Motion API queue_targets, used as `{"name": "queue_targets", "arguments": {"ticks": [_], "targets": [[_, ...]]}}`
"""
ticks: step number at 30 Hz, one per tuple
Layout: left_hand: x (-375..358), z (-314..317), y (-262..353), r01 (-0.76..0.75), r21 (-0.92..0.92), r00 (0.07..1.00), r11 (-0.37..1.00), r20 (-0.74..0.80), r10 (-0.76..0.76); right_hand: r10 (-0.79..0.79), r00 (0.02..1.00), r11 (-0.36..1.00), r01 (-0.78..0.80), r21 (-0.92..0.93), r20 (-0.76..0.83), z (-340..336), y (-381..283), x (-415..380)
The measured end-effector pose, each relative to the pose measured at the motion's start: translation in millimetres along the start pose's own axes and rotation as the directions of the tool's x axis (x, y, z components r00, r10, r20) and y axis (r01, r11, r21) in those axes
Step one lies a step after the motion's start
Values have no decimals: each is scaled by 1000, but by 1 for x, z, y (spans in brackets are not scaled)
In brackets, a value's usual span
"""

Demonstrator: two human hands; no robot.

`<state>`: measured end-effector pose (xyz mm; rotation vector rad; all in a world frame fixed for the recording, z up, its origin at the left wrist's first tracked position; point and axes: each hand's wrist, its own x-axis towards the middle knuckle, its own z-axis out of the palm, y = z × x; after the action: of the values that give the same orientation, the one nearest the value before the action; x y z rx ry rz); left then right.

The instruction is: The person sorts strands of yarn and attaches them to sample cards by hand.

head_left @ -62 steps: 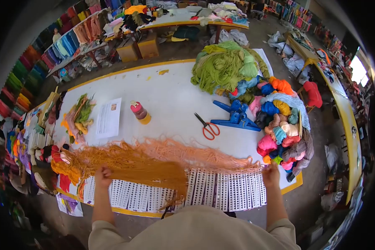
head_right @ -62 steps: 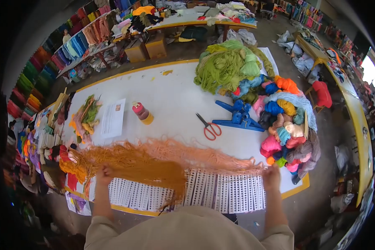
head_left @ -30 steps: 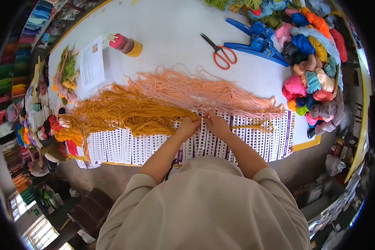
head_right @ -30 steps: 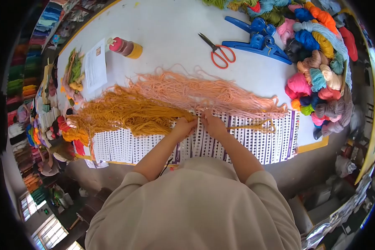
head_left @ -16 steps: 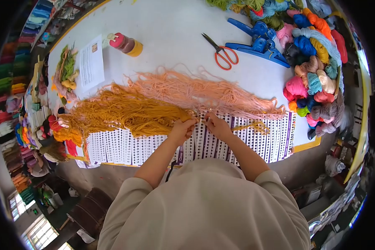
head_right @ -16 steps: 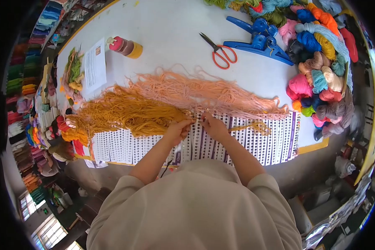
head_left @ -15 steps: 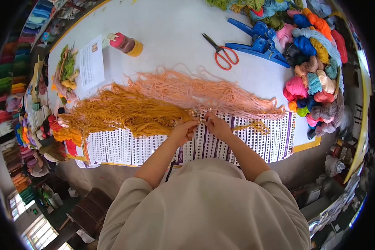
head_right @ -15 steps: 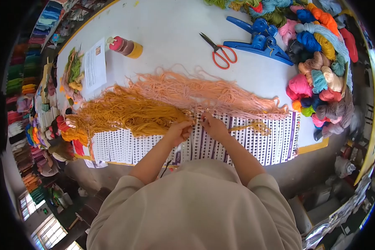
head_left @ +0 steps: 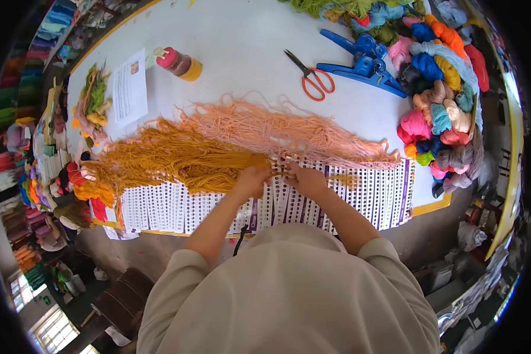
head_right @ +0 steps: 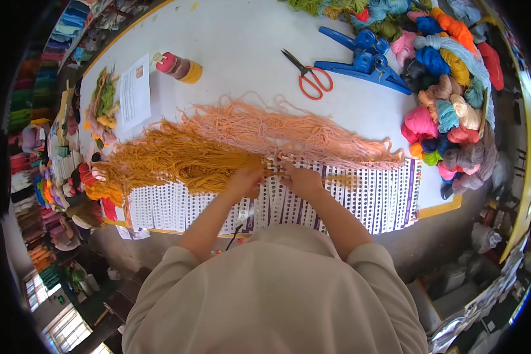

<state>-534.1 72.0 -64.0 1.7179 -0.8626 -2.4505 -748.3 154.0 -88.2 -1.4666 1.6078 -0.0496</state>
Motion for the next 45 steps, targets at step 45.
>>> {"name": "queue_targets", "arguments": {"ticks": [45], "targets": [[-416, -261, 204, -967, 252, -221, -43, -742, 632, 66, 995, 989, -76, -129, -81, 26, 3, -2]]}}
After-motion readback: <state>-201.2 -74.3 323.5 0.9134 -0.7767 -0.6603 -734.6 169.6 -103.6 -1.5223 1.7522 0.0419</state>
